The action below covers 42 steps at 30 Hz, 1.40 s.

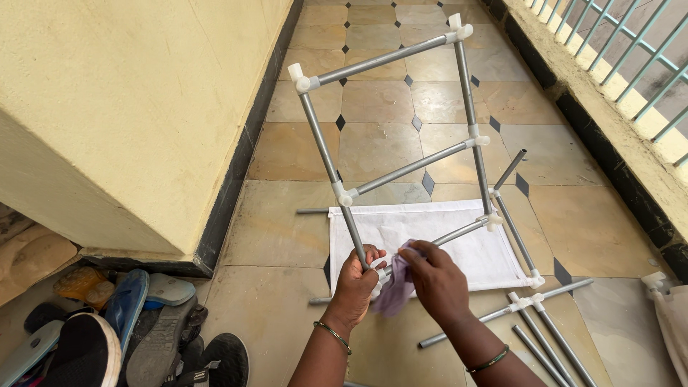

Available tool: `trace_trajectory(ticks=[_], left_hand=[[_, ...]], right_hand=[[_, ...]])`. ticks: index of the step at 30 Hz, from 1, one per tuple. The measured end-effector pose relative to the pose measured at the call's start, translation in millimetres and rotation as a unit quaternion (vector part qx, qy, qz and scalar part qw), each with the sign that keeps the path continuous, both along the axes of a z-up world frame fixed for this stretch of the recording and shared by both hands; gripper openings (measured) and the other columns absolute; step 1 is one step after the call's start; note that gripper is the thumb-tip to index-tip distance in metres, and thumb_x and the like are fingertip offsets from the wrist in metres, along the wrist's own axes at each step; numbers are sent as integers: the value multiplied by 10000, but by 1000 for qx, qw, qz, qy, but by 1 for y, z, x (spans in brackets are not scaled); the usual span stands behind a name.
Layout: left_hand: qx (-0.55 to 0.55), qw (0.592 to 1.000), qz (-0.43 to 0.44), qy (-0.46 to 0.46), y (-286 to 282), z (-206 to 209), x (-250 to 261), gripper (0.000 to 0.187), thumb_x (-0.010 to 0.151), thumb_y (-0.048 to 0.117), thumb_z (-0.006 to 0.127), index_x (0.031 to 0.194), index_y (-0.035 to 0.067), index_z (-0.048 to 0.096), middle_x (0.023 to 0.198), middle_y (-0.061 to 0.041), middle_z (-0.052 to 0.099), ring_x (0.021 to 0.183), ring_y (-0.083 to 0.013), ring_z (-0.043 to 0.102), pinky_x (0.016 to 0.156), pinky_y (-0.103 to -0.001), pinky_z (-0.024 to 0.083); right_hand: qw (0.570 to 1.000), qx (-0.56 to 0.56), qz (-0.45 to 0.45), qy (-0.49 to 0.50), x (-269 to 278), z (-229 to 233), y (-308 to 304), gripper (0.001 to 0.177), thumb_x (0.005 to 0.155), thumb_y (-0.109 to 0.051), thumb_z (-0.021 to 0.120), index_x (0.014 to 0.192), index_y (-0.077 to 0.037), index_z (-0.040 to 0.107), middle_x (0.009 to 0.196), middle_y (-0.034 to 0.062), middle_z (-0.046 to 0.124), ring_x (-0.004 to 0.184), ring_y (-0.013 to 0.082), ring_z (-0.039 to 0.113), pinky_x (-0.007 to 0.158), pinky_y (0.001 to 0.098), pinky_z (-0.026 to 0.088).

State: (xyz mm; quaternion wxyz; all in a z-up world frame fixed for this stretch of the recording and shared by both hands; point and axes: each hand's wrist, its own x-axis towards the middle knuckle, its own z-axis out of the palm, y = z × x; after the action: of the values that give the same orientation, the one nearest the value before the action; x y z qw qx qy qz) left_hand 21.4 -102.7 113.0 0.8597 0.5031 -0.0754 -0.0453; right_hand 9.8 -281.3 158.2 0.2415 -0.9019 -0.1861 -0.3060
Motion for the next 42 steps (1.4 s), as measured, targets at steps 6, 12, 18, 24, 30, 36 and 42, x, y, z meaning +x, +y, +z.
trace_trajectory(ticks=[6,12,18,24,30,36,42], left_hand=[[28,999,40,-11,-5,1,0,288,781,-139,421,895,119,482,1054,-26,500,1148,-152,518,1081,-313,437],[23,998,64,-16,-18,7,4,262,823,-154,447,880,101,462,902,-9,406,755,-78,357,639,-228,349],[148,960,165,-171,-31,38,31,263,785,-138,466,914,53,594,942,2,457,732,-66,414,625,-223,407],[184,957,224,5,-49,34,21,326,970,123,609,1293,146,643,930,65,581,760,-39,561,724,-241,543],[-95,965,223,96,-42,2,6,264,1041,146,509,1258,52,626,800,26,469,673,-70,427,715,-271,536],[-23,958,260,116,-31,23,2,249,1035,159,514,1215,68,662,756,46,475,641,-50,379,588,-229,366],[-11,961,263,88,-21,28,4,237,1053,189,535,1142,24,680,690,55,425,597,-46,329,548,-227,329]], right_hand=[[1000,-15,22,8,-8,-5,9,371,787,-58,721,1125,-209,737,1159,-13,707,951,236,720,744,335,587],[990,-36,-22,136,1,-1,4,284,842,-113,720,1115,-189,706,1153,-17,675,759,246,717,624,384,569],[998,5,-57,40,7,2,-10,288,835,-84,705,1108,-177,712,1129,-12,684,744,253,700,632,388,564],[998,4,-60,6,11,-7,-19,255,833,-53,694,1072,-141,701,1116,2,684,821,266,691,698,390,559],[1000,17,18,4,7,-17,-5,342,796,-31,688,1129,-99,650,1220,58,677,983,305,682,817,405,549],[991,-27,128,-7,-10,-24,13,444,791,-96,717,1228,-102,639,1354,122,615,1071,315,654,889,409,535],[997,-58,37,-26,10,-20,-1,514,824,-115,726,1326,-112,614,1401,92,605,1067,266,646,902,396,516]])
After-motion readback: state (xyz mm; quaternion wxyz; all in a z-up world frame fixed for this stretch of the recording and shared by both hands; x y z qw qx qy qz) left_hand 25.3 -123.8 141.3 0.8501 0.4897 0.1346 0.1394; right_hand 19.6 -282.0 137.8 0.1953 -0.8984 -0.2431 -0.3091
